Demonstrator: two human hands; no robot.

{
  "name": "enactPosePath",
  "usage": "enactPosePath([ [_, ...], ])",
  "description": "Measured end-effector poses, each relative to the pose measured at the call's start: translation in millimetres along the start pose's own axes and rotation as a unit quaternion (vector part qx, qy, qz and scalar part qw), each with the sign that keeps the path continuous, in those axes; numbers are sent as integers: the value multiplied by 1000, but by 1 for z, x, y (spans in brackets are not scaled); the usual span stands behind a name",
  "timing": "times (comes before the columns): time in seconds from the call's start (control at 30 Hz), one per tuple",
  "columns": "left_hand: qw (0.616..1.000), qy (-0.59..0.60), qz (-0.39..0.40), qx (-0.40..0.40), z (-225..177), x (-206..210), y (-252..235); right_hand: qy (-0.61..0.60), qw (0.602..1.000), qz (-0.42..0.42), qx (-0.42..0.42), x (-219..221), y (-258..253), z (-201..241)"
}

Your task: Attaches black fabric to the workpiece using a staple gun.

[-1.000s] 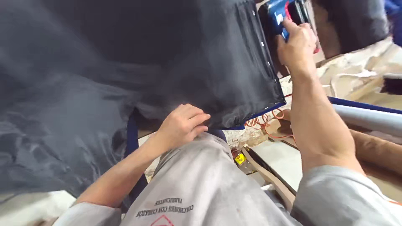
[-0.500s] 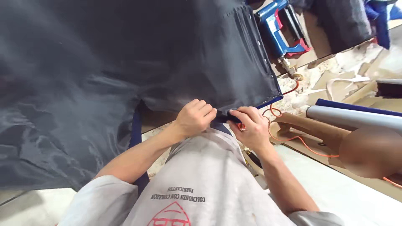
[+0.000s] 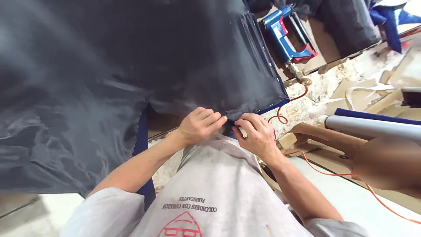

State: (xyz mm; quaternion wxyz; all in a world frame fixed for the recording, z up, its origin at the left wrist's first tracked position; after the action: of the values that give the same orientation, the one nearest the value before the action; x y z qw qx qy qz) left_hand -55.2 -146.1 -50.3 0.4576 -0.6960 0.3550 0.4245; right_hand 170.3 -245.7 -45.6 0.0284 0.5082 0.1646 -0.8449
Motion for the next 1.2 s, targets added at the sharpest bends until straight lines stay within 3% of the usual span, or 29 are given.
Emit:
enactPosePath([
  [0.3,998,25,-15,53,12,13,-5,54,998,-28,-9,18,-3,0],
  [0.5,991,29,-14,128,20,13,-6,52,994,-63,-66,26,-1,0],
  [0.87,983,43,8,177,23,7,-16,67,994,-11,-86,15,-7,8],
  [1.03,974,24,60,217,26,1,-24,74,993,38,-80,11,-11,11],
  [1.2,974,-18,133,184,17,-8,-22,71,988,119,-70,3,-11,14],
])
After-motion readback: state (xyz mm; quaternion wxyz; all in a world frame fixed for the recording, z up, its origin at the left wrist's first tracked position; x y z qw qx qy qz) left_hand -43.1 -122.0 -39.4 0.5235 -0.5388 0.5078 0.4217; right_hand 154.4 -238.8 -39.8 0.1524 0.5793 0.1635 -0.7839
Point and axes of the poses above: each hand's wrist, its own y-axis away from the middle knuckle, its own x-axis out of the palm, z = x × y, the point moved 1 cm from there along -y, towards the middle knuckle, and after that the axes turned 10 degrees about z, right-handed, at the moved point
